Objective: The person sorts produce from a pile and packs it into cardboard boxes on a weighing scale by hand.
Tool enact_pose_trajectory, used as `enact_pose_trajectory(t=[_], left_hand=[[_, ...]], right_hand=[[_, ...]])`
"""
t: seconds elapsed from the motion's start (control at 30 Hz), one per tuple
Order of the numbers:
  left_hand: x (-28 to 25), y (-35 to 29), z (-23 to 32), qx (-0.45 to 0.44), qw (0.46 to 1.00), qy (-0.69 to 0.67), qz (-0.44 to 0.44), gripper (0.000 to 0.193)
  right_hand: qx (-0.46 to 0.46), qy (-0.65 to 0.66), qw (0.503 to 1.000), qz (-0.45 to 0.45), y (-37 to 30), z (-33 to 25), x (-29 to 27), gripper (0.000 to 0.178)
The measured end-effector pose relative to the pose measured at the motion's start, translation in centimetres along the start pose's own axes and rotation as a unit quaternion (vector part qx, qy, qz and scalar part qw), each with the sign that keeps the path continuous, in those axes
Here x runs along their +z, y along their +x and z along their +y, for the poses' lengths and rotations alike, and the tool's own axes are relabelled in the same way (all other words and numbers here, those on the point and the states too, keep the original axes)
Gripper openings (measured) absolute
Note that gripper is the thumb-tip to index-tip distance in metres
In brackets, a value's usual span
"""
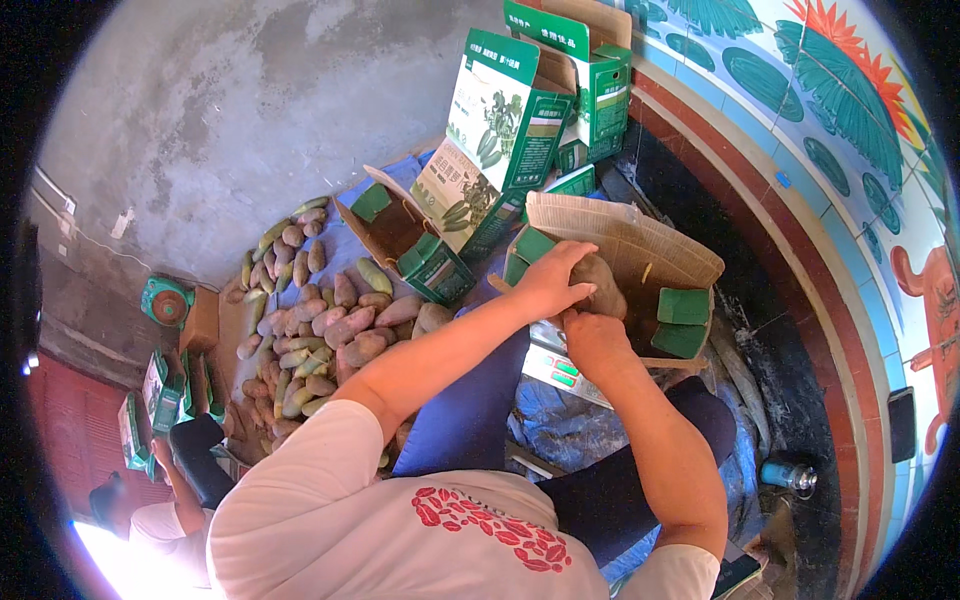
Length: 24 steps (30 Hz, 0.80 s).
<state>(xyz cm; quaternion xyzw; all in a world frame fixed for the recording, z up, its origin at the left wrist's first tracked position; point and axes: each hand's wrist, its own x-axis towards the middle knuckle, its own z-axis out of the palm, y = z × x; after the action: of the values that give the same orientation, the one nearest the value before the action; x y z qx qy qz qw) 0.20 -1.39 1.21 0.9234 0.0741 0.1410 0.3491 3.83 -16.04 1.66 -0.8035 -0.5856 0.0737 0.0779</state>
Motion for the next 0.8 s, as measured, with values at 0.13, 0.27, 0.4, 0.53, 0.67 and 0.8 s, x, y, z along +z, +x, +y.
enact_pose_trajectory(t=[0.13, 0.27, 0.4, 0.53, 0.67, 0.8], left_hand=[[-0.2, -0.7, 0.8, 0.0, 1.0, 0.001, -0.004, 0.053], [0.0, -0.9, -0.2, 0.01, 1.0, 0.011, 0.024, 0.04], [-0.8, -1.1, -0.1, 0.0, 1.0, -0.006, 0.023, 0.028], [-1.1, -1.4, 0.0, 0.001, 1.0, 0.0, 0.018, 0.023], [-1.6, -1.4, 0.1, 0.014, 0.999, -0.008, 0.04, 0.019], [-2.4, -1.1, 0.7, -0.009, 0.995, -0.03, 0.096, 0.018]], right_hand=[[0.011, -0.005, 1.0, -0.024, -0.3, -0.1, -0.7, 0.02], [0.02, -0.004, 1.0, 0.0, -0.2, -0.5, -0.5, 0.02], [0.018, 0.004, 0.999, 0.028, 0.1, -0.3, 0.6, 0.017], [0.017, 0.018, 0.999, 0.034, -0.2, -0.5, 0.1, 0.015], [0.001, 0.008, 1.0, 0.029, -0.2, -0.4, 0.3, 0.014], [-0.006, -0.004, 1.0, 0.025, -0.1, -0.3, 0.2, 0.014]])
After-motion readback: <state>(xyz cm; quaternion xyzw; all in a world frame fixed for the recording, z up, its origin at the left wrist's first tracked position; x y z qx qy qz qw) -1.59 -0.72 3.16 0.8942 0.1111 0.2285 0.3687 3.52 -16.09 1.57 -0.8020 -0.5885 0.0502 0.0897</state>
